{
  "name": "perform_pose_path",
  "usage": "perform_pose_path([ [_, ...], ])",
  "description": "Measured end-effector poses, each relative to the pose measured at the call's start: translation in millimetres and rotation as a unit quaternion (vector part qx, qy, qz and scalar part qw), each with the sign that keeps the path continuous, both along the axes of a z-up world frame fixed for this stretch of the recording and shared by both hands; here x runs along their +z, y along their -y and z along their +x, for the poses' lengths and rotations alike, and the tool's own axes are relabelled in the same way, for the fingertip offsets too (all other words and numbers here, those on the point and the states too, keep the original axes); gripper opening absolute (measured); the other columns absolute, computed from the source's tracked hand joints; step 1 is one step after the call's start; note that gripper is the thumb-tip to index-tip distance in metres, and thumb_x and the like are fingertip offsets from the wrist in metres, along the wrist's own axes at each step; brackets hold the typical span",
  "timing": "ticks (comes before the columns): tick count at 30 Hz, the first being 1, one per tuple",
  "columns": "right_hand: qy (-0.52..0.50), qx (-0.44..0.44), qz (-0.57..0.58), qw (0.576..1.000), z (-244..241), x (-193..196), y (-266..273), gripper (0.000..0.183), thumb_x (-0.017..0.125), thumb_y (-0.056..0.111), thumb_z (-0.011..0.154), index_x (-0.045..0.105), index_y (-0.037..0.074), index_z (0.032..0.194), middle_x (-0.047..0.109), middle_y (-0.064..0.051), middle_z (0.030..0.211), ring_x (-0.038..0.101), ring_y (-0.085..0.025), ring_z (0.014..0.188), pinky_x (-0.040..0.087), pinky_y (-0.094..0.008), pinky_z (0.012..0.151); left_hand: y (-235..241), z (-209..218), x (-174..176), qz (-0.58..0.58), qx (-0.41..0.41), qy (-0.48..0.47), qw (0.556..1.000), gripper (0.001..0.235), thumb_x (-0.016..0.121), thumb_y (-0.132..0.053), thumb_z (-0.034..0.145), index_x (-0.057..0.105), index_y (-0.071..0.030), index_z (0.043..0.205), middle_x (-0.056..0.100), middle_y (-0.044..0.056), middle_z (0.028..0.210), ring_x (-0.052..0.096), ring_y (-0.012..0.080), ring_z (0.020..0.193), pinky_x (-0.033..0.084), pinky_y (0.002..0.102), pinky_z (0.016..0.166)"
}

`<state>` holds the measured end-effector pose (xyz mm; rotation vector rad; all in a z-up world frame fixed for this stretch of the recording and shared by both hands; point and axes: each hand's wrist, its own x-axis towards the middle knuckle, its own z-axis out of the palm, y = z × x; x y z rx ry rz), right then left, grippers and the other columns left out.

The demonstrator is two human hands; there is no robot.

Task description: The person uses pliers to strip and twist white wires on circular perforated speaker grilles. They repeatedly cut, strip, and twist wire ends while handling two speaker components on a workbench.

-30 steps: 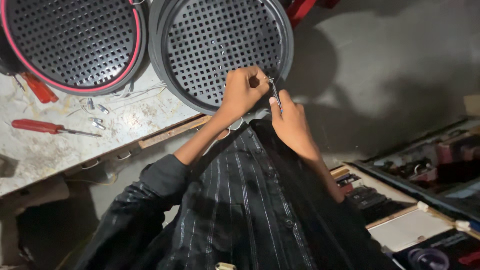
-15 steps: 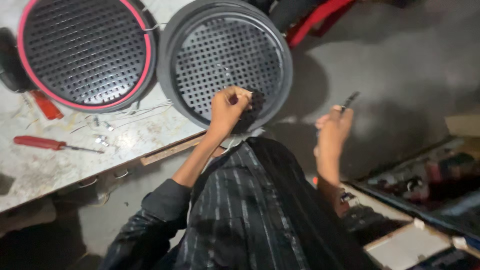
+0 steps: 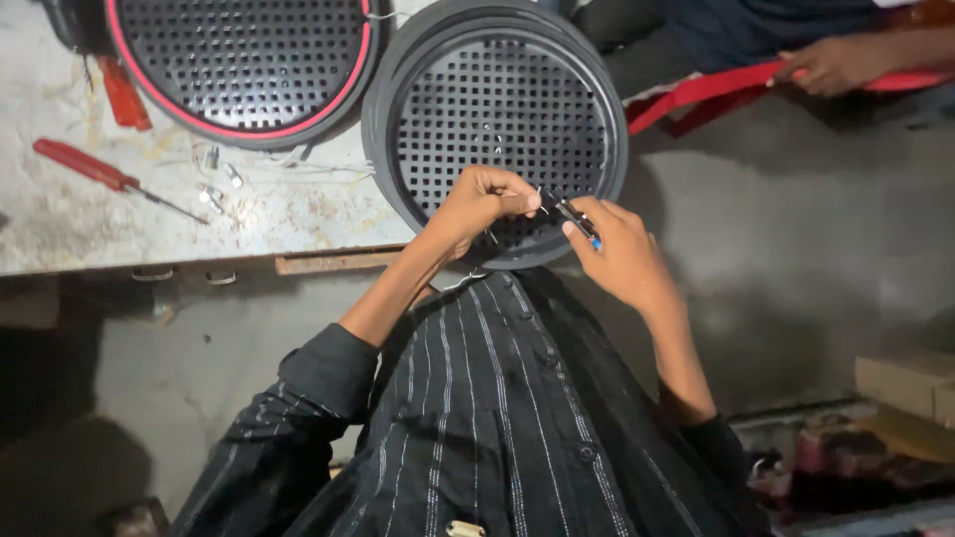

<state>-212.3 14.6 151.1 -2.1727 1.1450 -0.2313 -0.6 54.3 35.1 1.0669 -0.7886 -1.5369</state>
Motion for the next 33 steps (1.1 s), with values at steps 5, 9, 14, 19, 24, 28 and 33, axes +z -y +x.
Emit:
perform_pose_path([
  [5, 0.008, 0.051, 0.008, 0.999, -1, 0, 11, 0.021, 0.066, 0.021, 0.096, 0.064, 0.008, 0.113, 0.068, -0.013, 0.094, 0.067, -0.034, 0.080, 0.053, -0.043, 0.069, 1, -11, 6, 0.020, 0.025, 0.016, 0.999, 0.007, 0.079, 0.000, 0.082, 0.079, 0.003, 0.088, 0.075, 0.007, 0.079, 0.066, 0.0104, 0.073, 0.052, 0.024, 0.072],
  [9, 0.020, 0.067, 0.005, 0.998, -8, -6, 18, 0.020, 0.065, 0.020, 0.096, 0.062, 0.007, 0.110, 0.068, -0.013, 0.093, 0.067, -0.036, 0.082, 0.053, -0.044, 0.069, 6, -17, 12, 0.046, 0.021, 0.060, 0.997, 0.008, 0.078, -0.001, 0.080, 0.079, 0.002, 0.087, 0.077, 0.007, 0.079, 0.068, 0.0103, 0.072, 0.054, 0.024, 0.070],
  [14, 0.009, 0.063, 0.011, 0.998, -14, -10, 21, 0.019, 0.066, 0.020, 0.096, 0.059, 0.005, 0.106, 0.068, -0.014, 0.092, 0.066, -0.039, 0.082, 0.052, -0.047, 0.068, 8, -19, 15, 0.053, 0.014, 0.083, 0.995, 0.009, 0.079, -0.004, 0.082, 0.079, 0.003, 0.088, 0.076, 0.006, 0.079, 0.066, 0.0101, 0.071, 0.052, 0.025, 0.068],
  [19, 0.035, 0.085, -0.037, 0.995, -18, -12, 20, 0.019, 0.066, 0.019, 0.096, 0.059, 0.005, 0.106, 0.068, -0.016, 0.096, 0.066, -0.042, 0.085, 0.052, -0.050, 0.068, 10, -18, 19, 0.053, -0.009, 0.103, 0.993, 0.010, 0.079, -0.006, 0.082, 0.079, 0.002, 0.087, 0.075, 0.006, 0.078, 0.066, 0.0097, 0.071, 0.051, 0.025, 0.068],
  [24, 0.001, 0.059, -0.029, 0.998, -17, -16, 18, 0.020, 0.068, 0.022, 0.096, 0.058, 0.005, 0.103, 0.069, -0.015, 0.088, 0.066, -0.042, 0.080, 0.051, -0.051, 0.066, 11, -14, 19, 0.052, -0.029, 0.101, 0.993, 0.009, 0.079, -0.006, 0.083, 0.079, 0.002, 0.086, 0.074, 0.006, 0.078, 0.065, 0.0096, 0.071, 0.051, 0.025, 0.069],
  [28, -0.007, 0.040, -0.043, 0.998, -16, -20, 12, 0.020, 0.068, 0.023, 0.096, 0.059, 0.005, 0.099, 0.068, -0.016, 0.078, 0.066, -0.044, 0.075, 0.051, -0.052, 0.063, 11, -11, 11, 0.038, -0.038, 0.097, 0.994, 0.008, 0.079, -0.006, 0.084, 0.078, 0.002, 0.088, 0.074, 0.005, 0.079, 0.065, 0.0095, 0.072, 0.052, 0.025, 0.070],
  [33, 0.056, 0.004, -0.048, 0.997, -25, -39, 1, 0.018, 0.069, 0.020, 0.097, 0.062, 0.005, 0.100, 0.065, -0.018, 0.074, 0.066, -0.041, 0.070, 0.049, -0.048, 0.060, 6, -23, -9, 0.009, -0.012, 0.070, 0.997, 0.007, 0.074, -0.002, 0.083, 0.075, -0.001, 0.089, 0.074, 0.002, 0.084, 0.066, 0.0085, 0.080, 0.052, 0.024, 0.075],
])
